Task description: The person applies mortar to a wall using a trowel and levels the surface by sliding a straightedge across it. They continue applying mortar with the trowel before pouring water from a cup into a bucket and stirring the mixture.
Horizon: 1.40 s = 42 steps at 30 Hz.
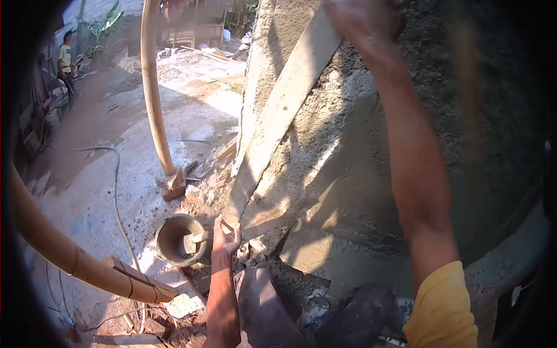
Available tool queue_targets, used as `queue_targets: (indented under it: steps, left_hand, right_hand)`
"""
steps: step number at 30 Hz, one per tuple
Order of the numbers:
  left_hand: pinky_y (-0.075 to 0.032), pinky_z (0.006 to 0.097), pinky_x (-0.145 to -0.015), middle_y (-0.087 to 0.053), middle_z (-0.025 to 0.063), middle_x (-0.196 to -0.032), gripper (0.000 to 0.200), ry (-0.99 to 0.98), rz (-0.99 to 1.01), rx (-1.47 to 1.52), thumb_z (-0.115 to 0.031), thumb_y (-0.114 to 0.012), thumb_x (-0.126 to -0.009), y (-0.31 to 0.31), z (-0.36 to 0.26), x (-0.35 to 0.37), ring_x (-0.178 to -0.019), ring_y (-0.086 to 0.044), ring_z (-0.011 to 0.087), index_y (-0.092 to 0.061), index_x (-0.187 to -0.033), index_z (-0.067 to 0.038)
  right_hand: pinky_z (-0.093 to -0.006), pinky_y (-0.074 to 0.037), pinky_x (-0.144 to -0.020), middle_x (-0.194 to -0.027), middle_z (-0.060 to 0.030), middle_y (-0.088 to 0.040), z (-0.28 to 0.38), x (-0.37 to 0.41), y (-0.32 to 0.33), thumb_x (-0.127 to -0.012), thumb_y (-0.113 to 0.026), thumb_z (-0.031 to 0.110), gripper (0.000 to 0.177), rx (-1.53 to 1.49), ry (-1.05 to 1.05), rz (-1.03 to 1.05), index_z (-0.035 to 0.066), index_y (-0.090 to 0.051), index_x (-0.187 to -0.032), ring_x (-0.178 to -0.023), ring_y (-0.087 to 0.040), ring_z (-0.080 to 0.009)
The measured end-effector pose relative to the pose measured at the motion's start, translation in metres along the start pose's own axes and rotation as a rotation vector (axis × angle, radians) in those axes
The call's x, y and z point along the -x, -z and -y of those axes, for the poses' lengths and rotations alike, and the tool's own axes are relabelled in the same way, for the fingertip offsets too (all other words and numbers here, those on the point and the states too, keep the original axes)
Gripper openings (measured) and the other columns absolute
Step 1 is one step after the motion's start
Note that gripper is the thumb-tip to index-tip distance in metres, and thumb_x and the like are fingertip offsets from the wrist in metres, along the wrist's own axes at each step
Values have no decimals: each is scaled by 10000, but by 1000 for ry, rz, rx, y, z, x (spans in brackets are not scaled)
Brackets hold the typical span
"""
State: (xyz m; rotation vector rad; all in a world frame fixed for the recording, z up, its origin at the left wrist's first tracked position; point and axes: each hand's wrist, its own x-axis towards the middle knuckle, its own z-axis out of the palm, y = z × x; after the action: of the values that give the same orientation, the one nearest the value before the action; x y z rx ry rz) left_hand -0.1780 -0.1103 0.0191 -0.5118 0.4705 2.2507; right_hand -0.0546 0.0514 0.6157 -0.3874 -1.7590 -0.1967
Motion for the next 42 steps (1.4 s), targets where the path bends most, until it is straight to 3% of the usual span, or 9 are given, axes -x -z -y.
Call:
queue_targets:
  steps: [2,4,8,14,31,34,39,41,42]
  left_hand:
    - [-531,265,-572,-688,30,-903,461,-78,-85,-170,-552,-672,-954,3,-6,-2,-728,-649,190,-681,-1114,-120]
    - [-481,267,-544,-617,28,-725,545,-310,-343,-619,-558,-679,-959,-25,-12,35,-558,-556,183,-659,-1060,-22]
    - [-477,463,-1025,-612,262,-1310,807,-1478,-176,-1176,-443,-830,-875,-105,3,71,-1185,-619,363,-517,-1387,96]
    - [-524,485,-842,-676,217,-1046,565,-1622,68,-1148,-300,-816,-859,-130,-20,28,-957,-659,424,-596,-1266,25]
    - [-563,513,-744,-726,244,-857,653,-1301,-251,-1658,-514,-761,-859,-156,-38,-10,-799,-720,426,-593,-1231,-5]
    - [-561,519,-802,-729,286,-1008,691,-1106,-252,-1735,-572,-737,-883,-161,-38,14,-921,-721,436,-676,-1194,42]
    - [-531,412,-979,-724,251,-1186,681,-1334,-154,-1334,-371,-757,-934,-58,-3,35,-1103,-712,339,-549,-1438,38]
    - [-558,374,-742,-763,137,-782,384,-900,-160,-1407,-369,-681,-982,10,9,63,-760,-746,259,-777,-1044,-2]
    - [-529,347,-668,-759,121,-747,438,-646,-358,-1692,-403,-646,-1007,52,9,69,-686,-708,179,-799,-907,-5]
  right_hand:
    - [-492,-620,-772,-1096,-249,-710,11,-16,-13,-896,-737,426,843,-27,66,242,-73,-430,-1503,-914,-745,-362]
    - [-513,-402,-1172,-1470,-284,-557,35,-31,-33,-865,-771,391,868,67,-35,376,-28,-425,-1542,-1361,-537,-454]
    - [-461,-611,-679,-900,-205,-756,55,-39,-72,-904,-698,546,912,144,80,10,-126,-426,-1457,-813,-769,-345]
    - [-481,-607,-743,-920,-222,-756,65,-49,-86,-942,-667,481,762,37,143,153,-68,-457,-1427,-864,-765,-347]
    - [-529,-544,-936,-960,-287,-728,-95,170,-11,-952,-624,386,411,169,174,657,-5,-718,-1038,-1009,-706,-456]
    - [-440,-510,-1043,-1038,-252,-742,-130,226,12,-910,-740,356,531,-126,16,1067,18,-689,-1316,-1070,-700,-427]
    - [-297,-539,-526,-858,-141,-704,-220,383,46,-968,-682,384,553,-893,-1026,1512,-35,-655,-1328,-623,-668,-163]
    - [-384,-590,-686,-967,-180,-727,-292,505,50,-964,-662,429,593,-151,-834,1482,-2,-623,-1371,-794,-724,-264]
    - [-492,-551,-923,-1139,-232,-713,-312,551,80,-966,-639,445,574,529,-32,1490,28,-632,-1359,-1072,-695,-368]
